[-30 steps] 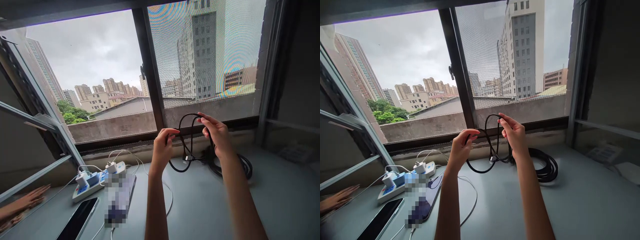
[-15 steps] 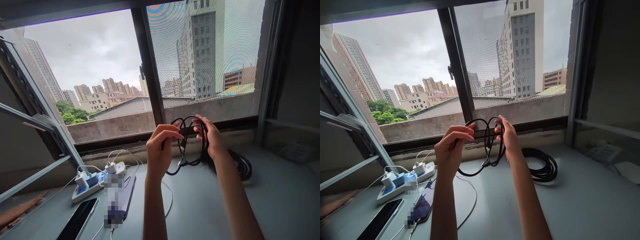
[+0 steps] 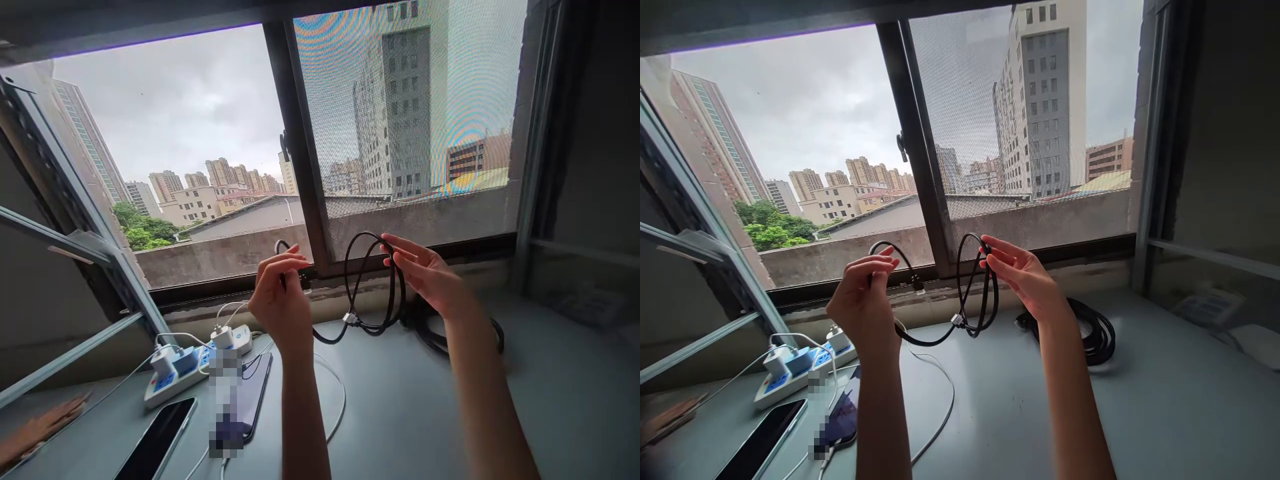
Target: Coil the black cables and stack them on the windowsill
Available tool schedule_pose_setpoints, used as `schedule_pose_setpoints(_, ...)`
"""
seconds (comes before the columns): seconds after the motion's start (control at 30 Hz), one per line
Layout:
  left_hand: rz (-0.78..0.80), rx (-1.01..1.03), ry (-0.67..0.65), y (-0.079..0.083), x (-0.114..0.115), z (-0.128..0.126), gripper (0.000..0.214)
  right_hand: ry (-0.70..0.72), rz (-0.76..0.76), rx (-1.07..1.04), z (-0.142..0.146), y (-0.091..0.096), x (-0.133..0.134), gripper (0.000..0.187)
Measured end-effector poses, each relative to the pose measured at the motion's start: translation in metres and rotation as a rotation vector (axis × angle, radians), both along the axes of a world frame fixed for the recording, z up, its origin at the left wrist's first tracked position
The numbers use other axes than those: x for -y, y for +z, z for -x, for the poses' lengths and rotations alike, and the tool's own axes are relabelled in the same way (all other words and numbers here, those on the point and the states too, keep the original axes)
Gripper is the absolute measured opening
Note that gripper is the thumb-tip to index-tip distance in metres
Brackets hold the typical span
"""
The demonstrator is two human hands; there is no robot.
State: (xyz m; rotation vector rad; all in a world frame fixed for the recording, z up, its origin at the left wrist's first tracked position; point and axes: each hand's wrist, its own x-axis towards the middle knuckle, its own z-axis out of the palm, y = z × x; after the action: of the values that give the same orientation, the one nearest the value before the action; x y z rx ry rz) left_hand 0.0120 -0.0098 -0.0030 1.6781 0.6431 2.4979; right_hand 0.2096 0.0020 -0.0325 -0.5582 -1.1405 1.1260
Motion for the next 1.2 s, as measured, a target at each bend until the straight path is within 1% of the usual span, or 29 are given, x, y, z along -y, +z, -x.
schedule_pose_setpoints(0.13,0.327,-0.091,-0.039,-0.005,-0.007,0.007,0.013,0.037,-0.077,0.138,0.004,-0.001,0.003,0.046)
schedule_pose_setpoints(0.23,0.538,-0.225,-0.038,-0.004,-0.003,-0.001,0.027,0.081,-0.091,0.253,0.014,0.002,0.008,0.048)
schedule_pose_setpoints(0.33,0.656,-0.336,-0.028,-0.002,0.002,-0.013,0.037,0.149,-0.116,0.327,0.023,0.005,0.013,0.049)
schedule_pose_setpoints(0.4,0.656,-0.347,-0.085,-0.002,0.003,-0.017,0.035,0.165,-0.132,0.342,0.026,0.007,0.016,0.049)
schedule_pose_setpoints(0.47,0.625,-0.316,-0.144,-0.002,0.003,-0.019,0.03,0.156,-0.138,0.352,0.026,0.008,0.017,0.048)
schedule_pose_setpoints(0.53,0.612,-0.27,-0.159,-0.003,0.001,-0.017,0.026,0.118,-0.141,0.361,0.025,0.009,0.017,0.046)
schedule_pose_setpoints(0.6,0.61,-0.207,-0.152,-0.003,0.0,-0.015,0.027,0.038,-0.141,0.341,0.024,0.01,0.017,0.042)
schedule_pose_setpoints(0.67,0.606,-0.136,-0.146,-0.003,-0.002,-0.012,0.028,-0.064,-0.12,0.266,0.025,0.012,0.017,0.037)
schedule_pose_setpoints(0.73,0.599,-0.076,-0.143,-0.003,-0.004,-0.01,0.027,-0.135,-0.063,0.145,0.027,0.014,0.015,0.034)
schedule_pose_setpoints(0.83,0.57,-0.019,-0.107,-0.003,-0.006,-0.008,0.027,-0.153,0.008,-0.05,0.031,0.015,0.012,0.032)
schedule_pose_setpoints(0.97,0.488,0.012,-0.025,-0.004,-0.007,-0.004,0.026,-0.167,0.012,-0.243,0.029,0.015,0.009,0.03)
schedule_pose_setpoints(1.07,0.407,0.02,0.009,-0.004,-0.009,0.004,0.027,-0.222,0.017,-0.335,0.019,0.014,0.006,0.029)
schedule_pose_setpoints(1.2,0.307,0.056,0.007,-0.004,-0.013,0.01,0.03,-0.256,-0.003,-0.403,0.005,0.01,0.001,0.03)
